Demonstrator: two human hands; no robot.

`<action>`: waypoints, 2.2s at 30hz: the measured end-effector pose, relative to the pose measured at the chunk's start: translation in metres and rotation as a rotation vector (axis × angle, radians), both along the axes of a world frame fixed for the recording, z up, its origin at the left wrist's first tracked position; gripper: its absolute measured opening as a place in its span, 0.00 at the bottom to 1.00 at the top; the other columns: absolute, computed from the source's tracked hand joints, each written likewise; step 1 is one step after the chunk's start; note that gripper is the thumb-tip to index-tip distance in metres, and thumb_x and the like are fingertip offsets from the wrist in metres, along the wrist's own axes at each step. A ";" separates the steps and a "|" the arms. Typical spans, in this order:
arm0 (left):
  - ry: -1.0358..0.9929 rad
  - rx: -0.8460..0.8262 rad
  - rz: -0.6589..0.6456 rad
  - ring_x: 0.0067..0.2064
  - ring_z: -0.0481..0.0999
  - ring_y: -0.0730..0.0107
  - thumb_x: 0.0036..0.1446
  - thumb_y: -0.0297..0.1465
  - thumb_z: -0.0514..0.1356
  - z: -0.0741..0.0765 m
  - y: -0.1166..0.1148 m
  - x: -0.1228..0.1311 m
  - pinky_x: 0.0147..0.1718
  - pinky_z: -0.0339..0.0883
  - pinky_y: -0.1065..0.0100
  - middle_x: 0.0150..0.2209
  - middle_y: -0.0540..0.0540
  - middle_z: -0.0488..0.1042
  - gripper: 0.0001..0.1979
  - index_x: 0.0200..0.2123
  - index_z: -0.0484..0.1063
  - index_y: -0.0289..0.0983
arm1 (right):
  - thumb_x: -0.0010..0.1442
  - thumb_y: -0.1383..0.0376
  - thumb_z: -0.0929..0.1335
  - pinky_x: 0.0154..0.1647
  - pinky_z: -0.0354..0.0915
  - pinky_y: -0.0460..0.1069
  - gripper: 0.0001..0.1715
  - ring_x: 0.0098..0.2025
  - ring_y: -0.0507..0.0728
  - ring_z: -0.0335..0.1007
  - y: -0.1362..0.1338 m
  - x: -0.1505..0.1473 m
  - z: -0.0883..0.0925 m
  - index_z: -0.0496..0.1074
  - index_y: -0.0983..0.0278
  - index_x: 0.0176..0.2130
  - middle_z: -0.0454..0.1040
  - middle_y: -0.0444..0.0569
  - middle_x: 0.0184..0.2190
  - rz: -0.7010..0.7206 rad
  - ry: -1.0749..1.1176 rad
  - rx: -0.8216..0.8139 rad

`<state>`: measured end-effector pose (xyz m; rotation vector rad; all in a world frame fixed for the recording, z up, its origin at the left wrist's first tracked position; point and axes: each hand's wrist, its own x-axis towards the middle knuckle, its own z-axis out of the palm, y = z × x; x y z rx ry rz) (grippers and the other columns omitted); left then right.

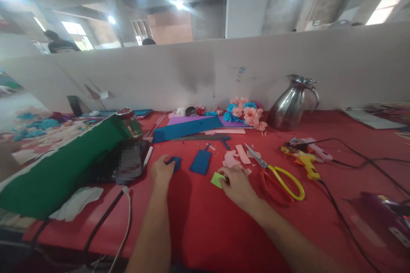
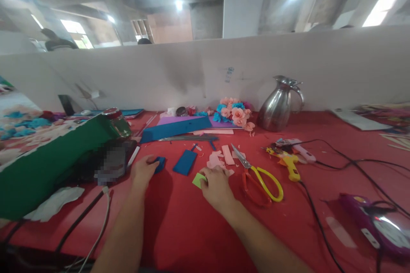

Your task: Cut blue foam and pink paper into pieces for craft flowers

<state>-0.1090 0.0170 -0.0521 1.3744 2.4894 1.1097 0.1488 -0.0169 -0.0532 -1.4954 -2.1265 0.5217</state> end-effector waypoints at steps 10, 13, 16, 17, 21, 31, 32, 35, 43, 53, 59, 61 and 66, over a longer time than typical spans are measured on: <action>0.399 -0.188 -0.239 0.51 0.64 0.47 0.47 0.42 0.62 0.005 -0.003 0.072 0.47 0.58 0.55 0.47 0.34 0.68 0.20 0.40 0.75 0.35 | 0.55 0.69 0.64 0.40 0.48 0.52 0.11 0.43 0.59 0.64 0.000 -0.003 0.007 0.73 0.59 0.37 0.76 0.46 0.33 -0.005 -0.039 -0.018; 0.353 -0.219 -0.293 0.49 0.67 0.51 0.47 0.40 0.62 0.002 -0.001 0.072 0.47 0.58 0.57 0.43 0.37 0.71 0.15 0.36 0.74 0.36 | 0.56 0.69 0.64 0.41 0.48 0.52 0.10 0.43 0.59 0.65 0.001 -0.004 0.004 0.73 0.59 0.37 0.76 0.46 0.35 -0.006 -0.030 0.003; 0.232 -0.207 -0.357 0.44 0.71 0.57 0.48 0.35 0.63 0.001 0.001 0.069 0.44 0.60 0.61 0.38 0.41 0.74 0.13 0.38 0.70 0.36 | 0.56 0.69 0.65 0.42 0.48 0.52 0.10 0.44 0.59 0.65 0.001 -0.004 0.001 0.73 0.59 0.37 0.77 0.45 0.35 0.004 -0.018 0.028; 0.171 -0.200 -0.363 0.42 0.72 0.58 0.48 0.34 0.63 0.001 0.002 0.069 0.42 0.61 0.62 0.37 0.42 0.74 0.15 0.40 0.69 0.36 | 0.56 0.69 0.65 0.41 0.49 0.52 0.09 0.43 0.59 0.65 0.001 -0.004 0.001 0.73 0.59 0.37 0.77 0.45 0.35 0.005 -0.017 0.032; 0.044 -0.164 -0.363 0.42 0.73 0.59 0.46 0.31 0.65 0.000 0.003 0.069 0.38 0.63 0.65 0.37 0.43 0.74 0.19 0.43 0.68 0.37 | 0.56 0.69 0.65 0.41 0.49 0.52 0.09 0.43 0.59 0.65 0.001 -0.004 0.002 0.72 0.59 0.37 0.77 0.45 0.35 0.004 -0.020 0.024; -0.510 0.012 -0.483 0.25 0.66 0.71 0.45 0.40 0.63 0.015 0.003 0.073 0.27 0.58 0.71 0.19 0.53 0.66 0.14 0.19 0.68 0.36 | 0.54 0.70 0.65 0.42 0.50 0.53 0.09 0.44 0.60 0.63 0.000 -0.004 0.001 0.72 0.60 0.36 0.76 0.47 0.36 0.015 0.020 0.051; -0.625 0.031 -0.518 0.25 0.66 0.72 0.43 0.42 0.63 0.020 0.002 0.075 0.27 0.58 0.71 0.20 0.53 0.67 0.15 0.21 0.70 0.36 | 0.54 0.70 0.65 0.42 0.50 0.54 0.09 0.45 0.61 0.63 0.001 -0.003 0.001 0.72 0.60 0.36 0.75 0.48 0.38 -0.001 0.035 0.061; -0.817 0.055 -0.562 0.27 0.69 0.72 0.39 0.43 0.66 0.037 -0.002 0.085 0.29 0.61 0.71 0.24 0.50 0.73 0.16 0.24 0.73 0.35 | 0.56 0.70 0.63 0.44 0.53 0.54 0.11 0.48 0.61 0.62 0.005 0.000 0.005 0.73 0.61 0.36 0.74 0.50 0.41 -0.079 0.165 0.099; -0.934 -0.093 -0.750 0.25 0.71 0.70 0.36 0.39 0.69 0.054 -0.005 0.114 0.28 0.64 0.70 0.25 0.48 0.75 0.16 0.27 0.76 0.34 | 0.48 0.54 0.70 0.40 0.65 0.51 0.19 0.38 0.57 0.71 0.019 0.006 0.025 0.71 0.60 0.39 0.76 0.47 0.36 -0.045 1.262 -0.326; -1.328 0.066 -0.682 0.28 0.74 0.74 0.40 0.32 0.69 0.034 -0.013 0.122 0.29 0.67 0.74 0.29 0.49 0.76 0.14 0.31 0.73 0.35 | 0.40 0.58 0.76 0.31 0.66 0.46 0.19 0.26 0.50 0.69 0.019 0.006 0.021 0.72 0.65 0.32 0.75 0.44 0.26 -0.178 1.517 -0.457; -1.374 0.121 -0.631 0.30 0.76 0.71 0.41 0.33 0.69 0.033 -0.011 0.119 0.37 0.70 0.70 0.30 0.48 0.79 0.12 0.31 0.75 0.34 | 0.39 0.59 0.76 0.24 0.62 0.43 0.21 0.22 0.49 0.67 0.016 0.005 0.021 0.72 0.66 0.33 0.74 0.44 0.22 -0.155 1.377 -0.543; -1.348 0.107 -0.633 0.31 0.77 0.70 0.40 0.33 0.69 0.032 -0.012 0.120 0.37 0.70 0.69 0.30 0.47 0.79 0.13 0.30 0.75 0.34 | 0.39 0.58 0.76 0.24 0.62 0.44 0.21 0.22 0.49 0.67 0.016 0.003 0.021 0.73 0.66 0.33 0.75 0.44 0.23 -0.150 1.354 -0.523; -1.193 0.109 -0.677 0.31 0.77 0.69 0.41 0.33 0.68 0.028 -0.015 0.124 0.37 0.70 0.68 0.31 0.45 0.79 0.12 0.31 0.77 0.33 | 0.40 0.59 0.76 0.27 0.67 0.45 0.19 0.27 0.51 0.71 0.016 0.002 0.018 0.74 0.64 0.33 0.77 0.45 0.28 -0.174 1.327 -0.523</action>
